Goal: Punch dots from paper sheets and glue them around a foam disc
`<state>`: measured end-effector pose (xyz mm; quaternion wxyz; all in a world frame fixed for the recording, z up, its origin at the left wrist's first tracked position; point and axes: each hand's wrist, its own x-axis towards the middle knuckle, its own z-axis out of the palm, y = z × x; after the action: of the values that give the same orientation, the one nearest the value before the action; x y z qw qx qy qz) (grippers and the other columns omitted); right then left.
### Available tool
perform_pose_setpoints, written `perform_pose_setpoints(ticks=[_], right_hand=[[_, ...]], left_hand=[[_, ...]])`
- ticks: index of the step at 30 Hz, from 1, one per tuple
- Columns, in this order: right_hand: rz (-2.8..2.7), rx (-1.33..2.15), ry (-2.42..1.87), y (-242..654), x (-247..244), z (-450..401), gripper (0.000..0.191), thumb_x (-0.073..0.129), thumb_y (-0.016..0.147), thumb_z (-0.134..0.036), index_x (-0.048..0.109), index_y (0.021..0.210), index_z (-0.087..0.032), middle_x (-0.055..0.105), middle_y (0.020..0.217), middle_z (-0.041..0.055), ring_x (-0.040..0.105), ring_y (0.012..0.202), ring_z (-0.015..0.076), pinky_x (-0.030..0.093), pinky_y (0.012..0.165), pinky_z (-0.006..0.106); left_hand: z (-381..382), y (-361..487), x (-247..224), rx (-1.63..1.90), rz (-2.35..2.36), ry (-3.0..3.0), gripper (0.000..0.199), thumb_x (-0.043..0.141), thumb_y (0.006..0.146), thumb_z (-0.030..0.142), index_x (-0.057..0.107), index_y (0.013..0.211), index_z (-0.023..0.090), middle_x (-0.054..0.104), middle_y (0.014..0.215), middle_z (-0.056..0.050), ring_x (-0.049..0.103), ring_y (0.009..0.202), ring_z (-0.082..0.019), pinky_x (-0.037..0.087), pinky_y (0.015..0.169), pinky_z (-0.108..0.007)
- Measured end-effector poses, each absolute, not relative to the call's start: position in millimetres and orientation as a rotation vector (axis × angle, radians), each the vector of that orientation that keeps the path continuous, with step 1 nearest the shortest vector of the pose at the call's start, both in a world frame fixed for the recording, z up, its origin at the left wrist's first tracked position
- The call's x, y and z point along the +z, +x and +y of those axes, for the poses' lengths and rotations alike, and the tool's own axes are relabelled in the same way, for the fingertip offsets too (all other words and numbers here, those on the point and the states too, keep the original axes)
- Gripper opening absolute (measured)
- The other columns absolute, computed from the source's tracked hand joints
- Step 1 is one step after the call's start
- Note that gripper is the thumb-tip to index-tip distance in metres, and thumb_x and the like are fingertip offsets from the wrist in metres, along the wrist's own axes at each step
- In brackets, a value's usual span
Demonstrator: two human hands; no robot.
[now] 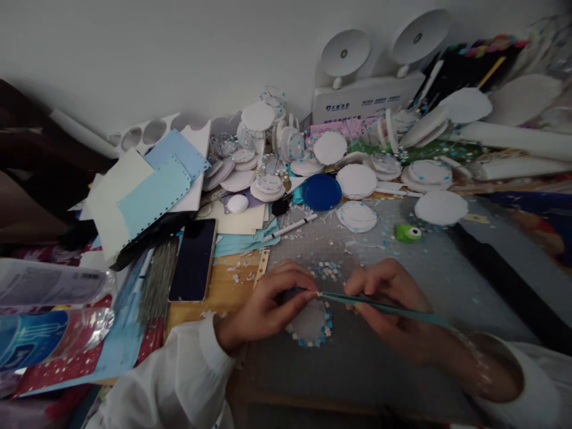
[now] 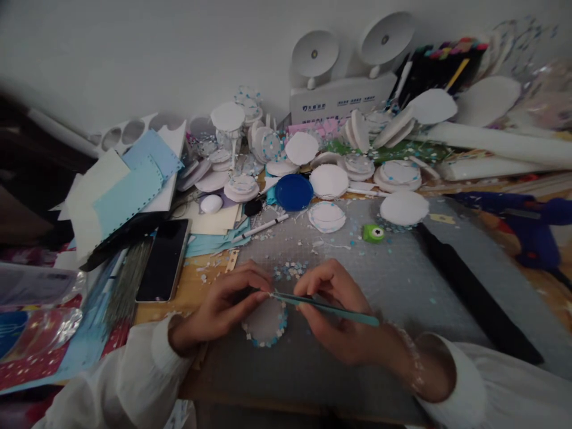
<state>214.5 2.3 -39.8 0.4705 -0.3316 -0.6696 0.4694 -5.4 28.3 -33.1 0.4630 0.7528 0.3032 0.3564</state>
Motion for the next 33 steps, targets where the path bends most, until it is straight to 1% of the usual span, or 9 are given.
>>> perform_pose_setpoints(ticks=[5, 14, 18, 23, 29, 31, 33], right_hand=[[-1.657, 1.156, -0.814, 214.8, -39.5, 1.2, 0.020, 0.046, 0.087, -0.008, 0.041, 0.093, -0.026, 0.054, 0.080, 0.0011, 0.056, 0.070, 0.0144, 0.049, 0.057, 0.026], [-1.687, 1.100, -0.801, 213.9, -38.3, 2.3, 0.026, 0.046, 0.084, -0.004, 0.041, 0.096, -0.026, 0.055, 0.082, 0.0017, 0.056, 0.071, 0.0137, 0.051, 0.060, 0.024], [-1.702, 1.094, -0.798, 213.3, -39.3, 1.1, 0.026, 0.045, 0.084, -0.004, 0.042, 0.097, -0.026, 0.055, 0.081, 0.0013, 0.056, 0.068, 0.0134, 0.050, 0.058, 0.024], [-1.676, 1.105, -0.808, 212.9, -41.4, -0.2, 0.027, 0.045, 0.085, -0.004, 0.041, 0.099, -0.027, 0.055, 0.083, 0.0014, 0.057, 0.070, 0.0143, 0.051, 0.059, 0.026], [-1.650, 1.107, -0.817, 212.1, -42.0, -1.2, 0.023, 0.046, 0.088, -0.007, 0.041, 0.098, -0.027, 0.055, 0.082, 0.0011, 0.058, 0.068, 0.0148, 0.052, 0.058, 0.027], [-1.602, 1.126, -0.843, 213.5, -43.8, -1.8, 0.022, 0.046, 0.089, -0.009, 0.040, 0.098, -0.028, 0.056, 0.084, 0.0018, 0.059, 0.070, 0.0156, 0.052, 0.059, 0.029], [-1.554, 1.147, -0.868, 215.9, -45.9, -2.0, 0.022, 0.046, 0.091, -0.010, 0.040, 0.100, -0.029, 0.058, 0.087, 0.0029, 0.059, 0.072, 0.0162, 0.053, 0.061, 0.030]], left_hand=[[28.5, -5.2, -33.5, 0.872, 0.748, 1.853, 0.011, 0.055, 0.091, 0.021, 0.065, 0.092, 0.015, 0.066, 0.089, -0.009, 0.061, 0.087, -0.018, 0.050, 0.080, -0.032], [28.5, -6.1, -33.8, 0.871, 0.708, 1.846, 0.009, 0.056, 0.090, 0.014, 0.064, 0.093, 0.014, 0.065, 0.090, -0.009, 0.059, 0.088, -0.017, 0.048, 0.080, -0.031], [28.5, -6.6, -34.5, 0.870, 0.705, 1.852, 0.009, 0.056, 0.090, 0.014, 0.064, 0.094, 0.014, 0.065, 0.090, -0.009, 0.060, 0.088, -0.017, 0.049, 0.080, -0.030], [29.1, -5.6, -35.4, 0.873, 0.722, 1.856, 0.010, 0.056, 0.090, 0.015, 0.065, 0.094, 0.014, 0.066, 0.090, -0.009, 0.060, 0.088, -0.017, 0.048, 0.080, -0.030], [28.9, -5.3, -35.1, 0.872, 0.751, 1.830, 0.010, 0.056, 0.090, 0.017, 0.065, 0.091, 0.014, 0.066, 0.088, -0.009, 0.060, 0.087, -0.017, 0.048, 0.080, -0.030], [29.9, -7.4, -33.2, 0.857, 0.751, 1.826, 0.011, 0.055, 0.090, 0.017, 0.065, 0.093, 0.014, 0.065, 0.091, -0.009, 0.060, 0.089, -0.018, 0.048, 0.082, -0.031], [31.9, -10.6, -30.7, 0.803, 0.716, 1.852, 0.015, 0.056, 0.087, 0.016, 0.063, 0.101, 0.014, 0.064, 0.099, -0.011, 0.059, 0.096, -0.020, 0.047, 0.087, -0.034]])
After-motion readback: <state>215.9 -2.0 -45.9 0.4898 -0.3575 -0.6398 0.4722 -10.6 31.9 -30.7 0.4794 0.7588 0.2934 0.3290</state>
